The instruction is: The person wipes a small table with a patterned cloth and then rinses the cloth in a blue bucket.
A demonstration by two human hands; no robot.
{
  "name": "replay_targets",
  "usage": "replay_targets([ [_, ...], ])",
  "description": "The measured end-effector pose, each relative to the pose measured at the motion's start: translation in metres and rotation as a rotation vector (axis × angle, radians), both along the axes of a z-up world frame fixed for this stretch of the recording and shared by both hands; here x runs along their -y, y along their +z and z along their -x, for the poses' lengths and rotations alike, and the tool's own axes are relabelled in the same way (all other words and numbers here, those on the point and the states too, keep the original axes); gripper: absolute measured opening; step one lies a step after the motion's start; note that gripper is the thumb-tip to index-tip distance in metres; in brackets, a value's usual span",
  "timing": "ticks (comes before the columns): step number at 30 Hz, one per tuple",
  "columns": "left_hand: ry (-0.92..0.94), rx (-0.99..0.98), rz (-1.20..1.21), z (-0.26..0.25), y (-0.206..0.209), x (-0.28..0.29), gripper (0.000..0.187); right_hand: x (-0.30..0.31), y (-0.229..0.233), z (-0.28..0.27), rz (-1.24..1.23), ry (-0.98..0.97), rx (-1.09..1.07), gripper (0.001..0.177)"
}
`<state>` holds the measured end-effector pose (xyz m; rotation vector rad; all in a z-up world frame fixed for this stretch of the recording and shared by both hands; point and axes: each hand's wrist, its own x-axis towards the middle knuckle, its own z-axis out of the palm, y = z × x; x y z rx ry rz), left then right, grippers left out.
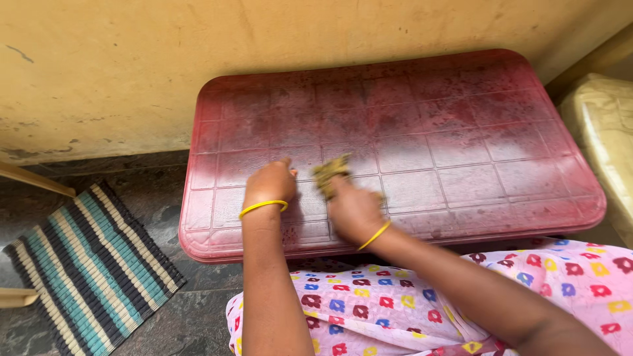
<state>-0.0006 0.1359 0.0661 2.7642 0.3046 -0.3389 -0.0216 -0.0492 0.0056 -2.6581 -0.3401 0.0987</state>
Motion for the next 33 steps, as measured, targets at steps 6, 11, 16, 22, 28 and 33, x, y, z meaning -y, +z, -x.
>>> replay_targets([
  [6,0.126,0.015,-0.060,-0.001,0.009,-0.036,0.045,-0.059,-0.003,0.020,-0.349,0.362,-0.121,0.041],
  [11,0.100,0.108,0.022,0.004,0.007,-0.034,0.048,0.063,0.010,-0.069,-1.073,0.150,-0.705,0.033],
  [16,0.070,0.039,0.008,0.006,0.003,-0.030,0.049,0.270,0.042,-0.143,-0.904,-0.258,-0.289,0.042],
  [22,0.080,0.045,0.028,0.003,-0.001,-0.032,0.050,0.389,-0.014,-0.213,-0.469,-0.563,-0.210,0.041],
  [28,0.094,0.035,0.035,0.006,0.006,-0.033,0.048,0.275,-0.032,-0.242,0.192,-0.423,-0.052,0.045],
  [33,0.121,0.040,0.047,0.013,0.014,-0.038,0.046,0.140,-0.004,-0.202,0.150,-0.325,0.007,0.035],
])
